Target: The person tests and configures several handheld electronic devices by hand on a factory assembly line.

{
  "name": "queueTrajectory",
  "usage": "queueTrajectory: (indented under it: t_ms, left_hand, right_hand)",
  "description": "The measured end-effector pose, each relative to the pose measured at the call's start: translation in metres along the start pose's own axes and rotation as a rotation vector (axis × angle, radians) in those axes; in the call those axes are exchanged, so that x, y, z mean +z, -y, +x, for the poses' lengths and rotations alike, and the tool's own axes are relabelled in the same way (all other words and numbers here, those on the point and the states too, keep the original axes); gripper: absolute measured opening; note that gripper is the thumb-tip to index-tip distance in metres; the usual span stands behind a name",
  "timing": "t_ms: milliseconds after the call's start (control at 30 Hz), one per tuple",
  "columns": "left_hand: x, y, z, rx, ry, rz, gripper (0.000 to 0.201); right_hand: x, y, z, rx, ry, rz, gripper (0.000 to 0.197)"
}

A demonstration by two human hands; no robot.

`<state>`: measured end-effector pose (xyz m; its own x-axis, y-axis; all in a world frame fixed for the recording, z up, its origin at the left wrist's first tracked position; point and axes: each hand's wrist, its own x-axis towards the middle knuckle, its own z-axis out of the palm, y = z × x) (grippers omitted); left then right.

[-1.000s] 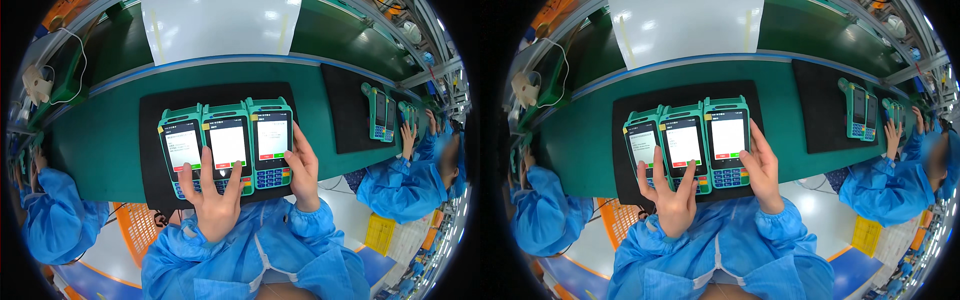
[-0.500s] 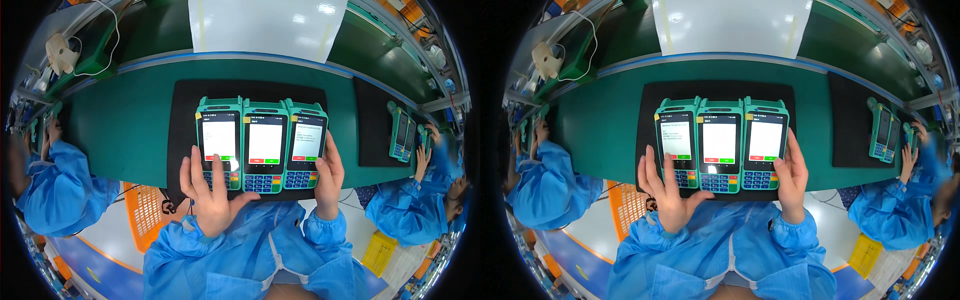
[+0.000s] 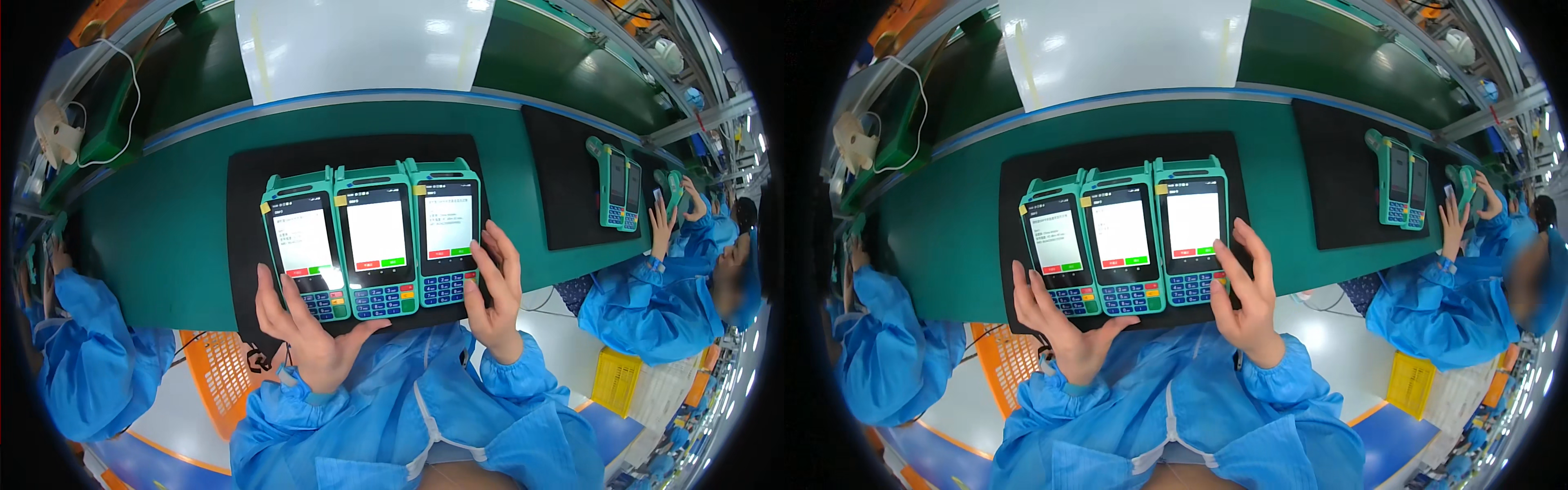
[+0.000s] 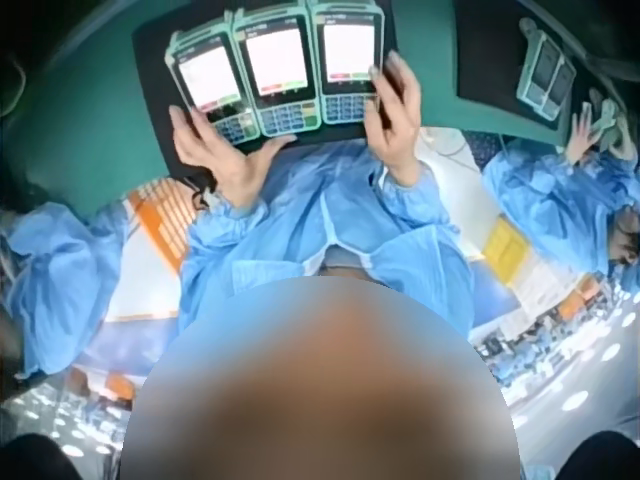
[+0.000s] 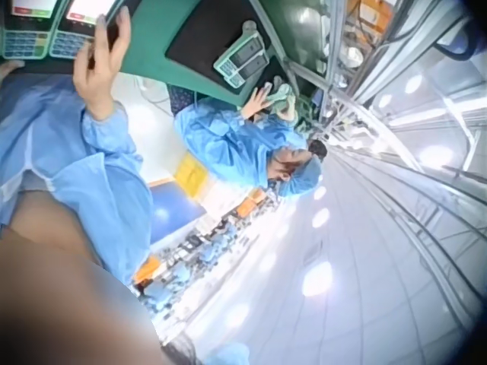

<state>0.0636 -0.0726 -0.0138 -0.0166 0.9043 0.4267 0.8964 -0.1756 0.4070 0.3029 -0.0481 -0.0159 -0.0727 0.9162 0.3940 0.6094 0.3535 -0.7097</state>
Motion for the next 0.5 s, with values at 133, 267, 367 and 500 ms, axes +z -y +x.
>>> queueTrajectory:
  t_ms: [133,267,367,500]
  left_hand:
    - [-0.009,-0.010,0.001,0.079,0.033,0.066,0.083]
    - [-0.003,-0.022,0.007,0.183,-0.012,0.107,0.033]
    - [0.003,-0.029,0.011,0.161,-0.023,0.043,0.025]
    - [0.004,-0.031,0.013,0.154,-0.008,0.048,0.027]
  right_hand:
    - [0.000,0.000,0.000,-0.052,-0.043,-0.077,0.034]
    - [0.002,0.001,0.000,-0.016,-0.080,-0.020,0.030]
    - [0.004,0.001,0.000,0.007,-0.099,-0.003,0.029]
    - [0.004,0.000,0.000,0.020,-0.107,0.005,0.029]
